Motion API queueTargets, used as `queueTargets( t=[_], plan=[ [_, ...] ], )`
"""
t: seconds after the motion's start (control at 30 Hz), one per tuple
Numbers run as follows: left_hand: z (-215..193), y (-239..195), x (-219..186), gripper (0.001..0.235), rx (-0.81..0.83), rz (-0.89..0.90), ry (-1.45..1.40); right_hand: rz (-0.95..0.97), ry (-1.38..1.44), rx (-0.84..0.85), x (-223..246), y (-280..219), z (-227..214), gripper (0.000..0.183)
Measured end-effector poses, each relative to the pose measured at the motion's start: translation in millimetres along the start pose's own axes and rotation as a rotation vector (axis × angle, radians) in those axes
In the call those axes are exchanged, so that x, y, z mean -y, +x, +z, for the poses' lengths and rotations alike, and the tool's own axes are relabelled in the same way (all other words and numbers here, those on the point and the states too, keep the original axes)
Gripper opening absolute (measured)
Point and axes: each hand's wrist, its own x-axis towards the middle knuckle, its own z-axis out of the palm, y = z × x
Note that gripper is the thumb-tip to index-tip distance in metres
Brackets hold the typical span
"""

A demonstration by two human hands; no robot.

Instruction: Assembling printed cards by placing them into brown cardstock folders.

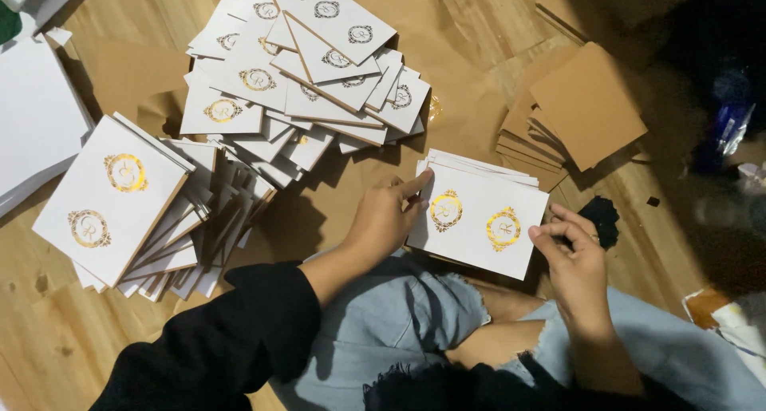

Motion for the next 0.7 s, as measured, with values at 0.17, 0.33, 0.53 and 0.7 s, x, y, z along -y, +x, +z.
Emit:
queueTargets(
  t=[0.17,0.33,0.53,0.7],
  plan=[
    [-3.2,-2.1,-4.9,0.041,-0.004,-0.003,-0.005,-0.004,-0.044,-0.021,-12.4,6.0,0.2,0.015],
    [-9.4,-3.2,-14.3,0.041,-0.007,-0.1,-0.099,-0.028,-0.044,-0.046,-29.4,13.3,3.1,0.015],
    [-10.5,-4.2,-17.2,0.042,-0.014,-0.162,-0.173,0.012,-0.065,-0.046,-23.2,13.1,5.0,0.014],
    [-6.9,-2.7,-13.4,0.041,-0.028,-0.181,-0.188,0.0,-0.084,-0.038,-25.8,14.9,4.8,0.014]
  ],
)
